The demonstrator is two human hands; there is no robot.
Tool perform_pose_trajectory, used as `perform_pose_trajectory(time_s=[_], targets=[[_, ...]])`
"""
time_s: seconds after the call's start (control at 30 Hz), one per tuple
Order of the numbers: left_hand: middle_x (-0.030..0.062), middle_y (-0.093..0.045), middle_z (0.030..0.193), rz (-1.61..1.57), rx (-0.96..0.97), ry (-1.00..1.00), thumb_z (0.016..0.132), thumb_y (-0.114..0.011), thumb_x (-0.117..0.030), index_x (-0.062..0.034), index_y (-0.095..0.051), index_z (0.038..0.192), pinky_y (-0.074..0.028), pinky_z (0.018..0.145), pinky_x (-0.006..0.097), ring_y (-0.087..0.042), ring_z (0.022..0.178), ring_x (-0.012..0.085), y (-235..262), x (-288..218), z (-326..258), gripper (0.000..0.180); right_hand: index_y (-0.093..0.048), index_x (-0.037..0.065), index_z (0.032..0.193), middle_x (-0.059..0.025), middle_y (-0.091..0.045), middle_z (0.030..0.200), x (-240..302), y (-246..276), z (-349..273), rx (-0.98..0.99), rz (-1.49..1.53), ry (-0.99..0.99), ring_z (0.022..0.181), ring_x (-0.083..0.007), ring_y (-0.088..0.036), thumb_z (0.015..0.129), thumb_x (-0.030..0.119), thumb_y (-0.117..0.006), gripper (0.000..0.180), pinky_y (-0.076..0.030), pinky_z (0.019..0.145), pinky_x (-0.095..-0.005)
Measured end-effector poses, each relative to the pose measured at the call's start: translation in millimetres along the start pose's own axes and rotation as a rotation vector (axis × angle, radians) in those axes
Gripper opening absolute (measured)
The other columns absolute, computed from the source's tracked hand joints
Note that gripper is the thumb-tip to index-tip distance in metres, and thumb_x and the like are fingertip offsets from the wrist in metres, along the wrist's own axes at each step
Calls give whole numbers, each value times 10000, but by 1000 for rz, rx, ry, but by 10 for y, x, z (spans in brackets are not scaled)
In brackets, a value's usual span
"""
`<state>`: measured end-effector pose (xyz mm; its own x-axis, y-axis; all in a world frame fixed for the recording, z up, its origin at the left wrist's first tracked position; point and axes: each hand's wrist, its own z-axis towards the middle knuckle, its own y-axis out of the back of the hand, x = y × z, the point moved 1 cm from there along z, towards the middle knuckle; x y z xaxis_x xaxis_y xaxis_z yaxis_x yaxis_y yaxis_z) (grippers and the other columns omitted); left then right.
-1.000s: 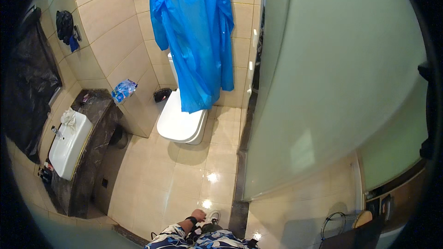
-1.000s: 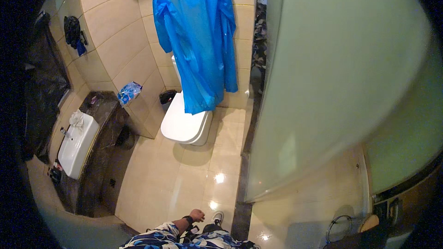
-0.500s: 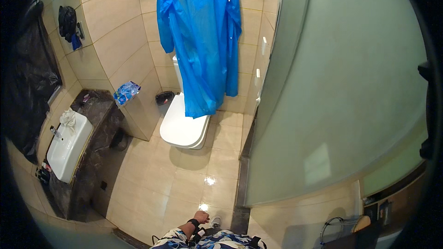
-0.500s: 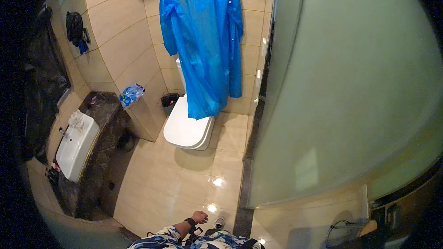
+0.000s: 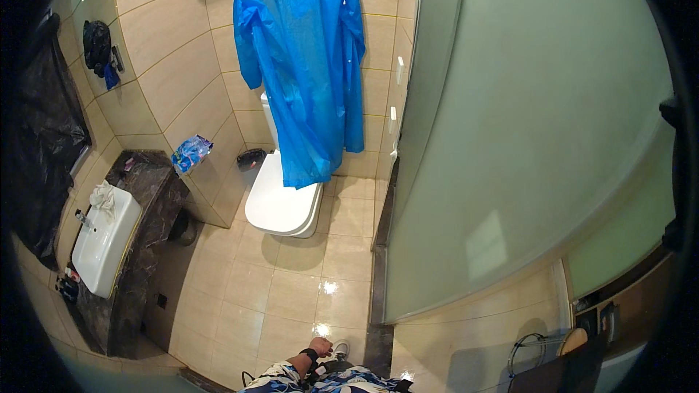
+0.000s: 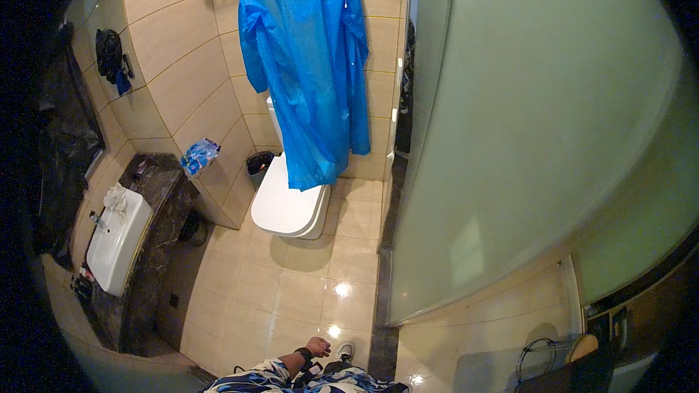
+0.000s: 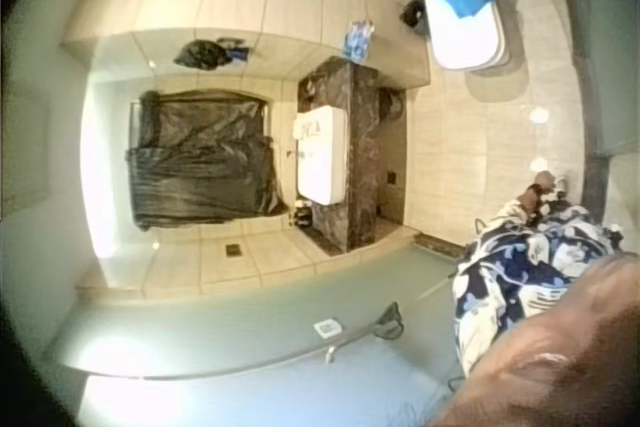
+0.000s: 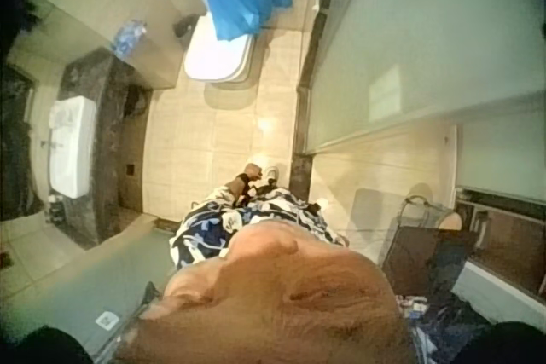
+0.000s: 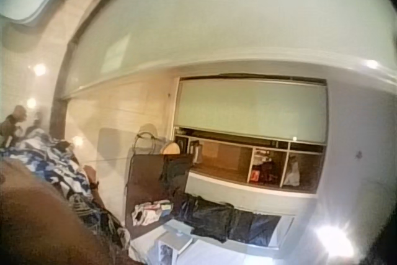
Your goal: The person removes a blue raincoat from a hanger in the bathroom and places it on the toilet tank. Then, in the adjacent room, the person folds a black sleeveless top and a beige t-shirt on a table and places them into a wooden drawer.
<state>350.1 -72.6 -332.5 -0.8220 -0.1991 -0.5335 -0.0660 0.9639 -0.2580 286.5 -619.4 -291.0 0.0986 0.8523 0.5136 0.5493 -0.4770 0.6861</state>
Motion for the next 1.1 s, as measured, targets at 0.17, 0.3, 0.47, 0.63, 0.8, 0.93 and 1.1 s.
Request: perform_pose_trajectory(time_s=[0.17, 0.3, 0.47, 0.63, 0.8, 0.93, 1.1], targets=[[59, -292, 664, -100, -20, 29, 781, -357, -249, -114, -339, 677, -220, 380, 277, -320, 537, 201, -79, 19, 24, 172, -608, 30, 1074, -156, -601, 1110, 290, 185, -84, 14, 41, -52, 991, -285, -577, 861, 268, -547, 326, -463, 849, -382], [65, -301, 668, 197, -11, -113, 747, -395, -230, -103, -357, 676, -215, 372, 282, -323, 539, 188, 186, 173, -58, 150, -603, 14, 1082, -161, -595, 1123, 542, 216, -59, 48, 57, -26, 1002, -279, -574, 866, 278, -554, 345, -457, 863, -368], [62, -296, 662, -63, -129, 12, 725, -404, -188, -93, -383, 672, -187, 376, 284, -294, 529, 174, 63, 108, -103, 110, -597, -7, 1091, -167, -587, 1139, 595, 326, -177, 52, 65, -63, 1016, -272, -571, 871, 290, -564, 371, -451, 882, -352], [76, -404, 716, -188, -112, 74, 744, -443, -185, -65, -446, 744, -273, 397, 282, -397, 557, 183, 69, 173, 63, 120, -591, -27, 1101, -173, -579, 1156, 688, 351, -236, 53, 104, -137, 1030, -265, -568, 877, 302, -574, 399, -444, 900, -335], [115, -665, 824, 52, -317, 83, 828, -524, -145, 4, -634, 917, -473, 451, 276, -640, 609, 206, -352, -193, -147, 205, -610, -13, 1086, -174, -612, 1088, 779, 529, -366, 41, 318, -316, 996, -283, -585, 853, 326, -598, 412, -457, 880, -343], [156, -652, 819, 67, -349, 91, 830, -558, -144, 15, -597, 964, -450, 415, 280, -617, 565, 211, -219, -249, -315, 212, -617, 0, 1069, -178, -622, 1047, 787, 379, -284, 60, 102, -96, 973, -291, -591, 844, 317, -601, 389, -463, 866, -350], [177, -647, 834, -64, -249, 75, 824, -556, -139, 22, -585, 948, -429, 396, 278, -609, 557, 210, -69, -55, -160, 205, -625, 8, 1043, -178, -626, 1016, 767, 309, -245, 52, 56, -36, 952, -294, -595, 834, 305, -604, 364, -468, 846, -357]])
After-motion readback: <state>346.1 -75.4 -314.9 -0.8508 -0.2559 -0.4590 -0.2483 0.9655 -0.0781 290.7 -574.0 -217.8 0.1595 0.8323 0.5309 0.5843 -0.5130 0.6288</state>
